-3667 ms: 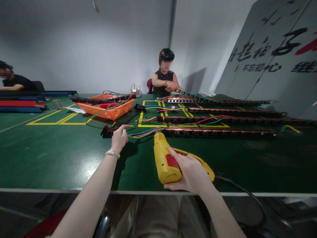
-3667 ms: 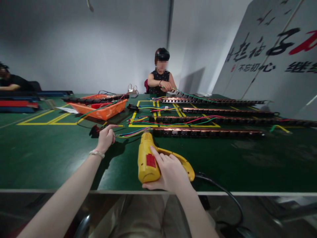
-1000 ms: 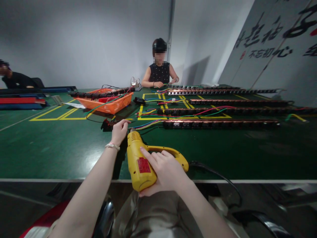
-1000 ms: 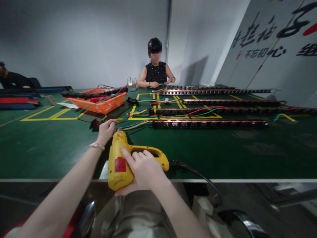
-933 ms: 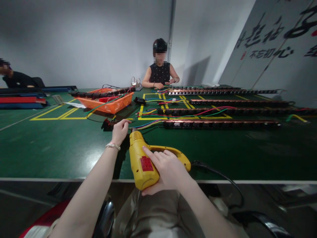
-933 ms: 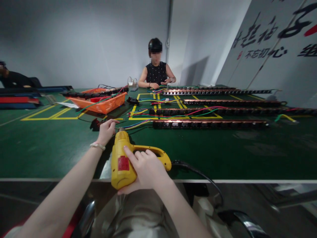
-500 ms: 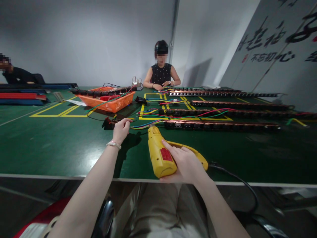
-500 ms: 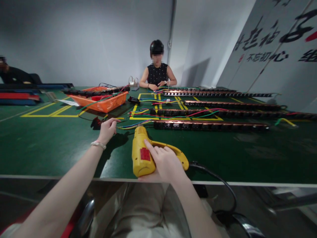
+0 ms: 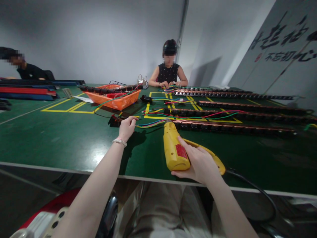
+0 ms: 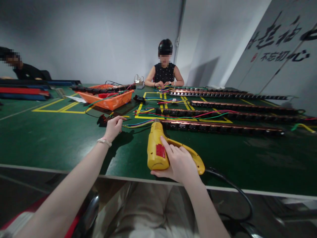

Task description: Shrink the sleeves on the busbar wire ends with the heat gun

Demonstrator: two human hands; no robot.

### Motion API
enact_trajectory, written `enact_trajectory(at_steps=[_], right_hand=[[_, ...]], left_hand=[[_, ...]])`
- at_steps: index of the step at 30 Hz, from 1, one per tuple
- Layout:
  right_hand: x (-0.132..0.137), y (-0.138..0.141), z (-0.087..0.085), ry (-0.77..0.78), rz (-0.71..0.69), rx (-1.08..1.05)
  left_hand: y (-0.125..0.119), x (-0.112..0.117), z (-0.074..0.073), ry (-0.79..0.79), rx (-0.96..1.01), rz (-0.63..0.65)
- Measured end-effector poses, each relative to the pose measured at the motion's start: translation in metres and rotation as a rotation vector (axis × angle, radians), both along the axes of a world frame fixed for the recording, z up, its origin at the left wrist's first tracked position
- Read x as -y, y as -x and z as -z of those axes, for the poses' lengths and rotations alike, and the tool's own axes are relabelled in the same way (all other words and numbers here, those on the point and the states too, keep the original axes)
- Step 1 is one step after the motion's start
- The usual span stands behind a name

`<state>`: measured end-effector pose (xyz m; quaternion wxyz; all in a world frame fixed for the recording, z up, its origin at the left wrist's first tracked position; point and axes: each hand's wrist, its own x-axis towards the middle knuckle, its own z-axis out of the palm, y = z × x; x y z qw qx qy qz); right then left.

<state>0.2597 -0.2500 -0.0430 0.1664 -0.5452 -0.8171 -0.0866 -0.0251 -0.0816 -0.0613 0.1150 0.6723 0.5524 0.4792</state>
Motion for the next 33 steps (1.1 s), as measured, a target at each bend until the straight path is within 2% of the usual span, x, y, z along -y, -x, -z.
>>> enact_trajectory(at_steps=[9, 16, 33], right_hand=[[0.001, 0.011, 0.004, -0.088, 0.012, 0.028], [0.008, 0.035, -0.001, -0.008, -0.014, -0.039], [0.015, 0.095, -0.002, 0.035, -0.238, -0.013]], left_hand=[[0.000, -0.003, 0.002, -0.015, -0.011, -0.022], [0.000, -0.002, 0.002, -0.003, -0.005, -0.019], [0.001, -0.005, 0.003, -0.012, -0.032, -0.054]])
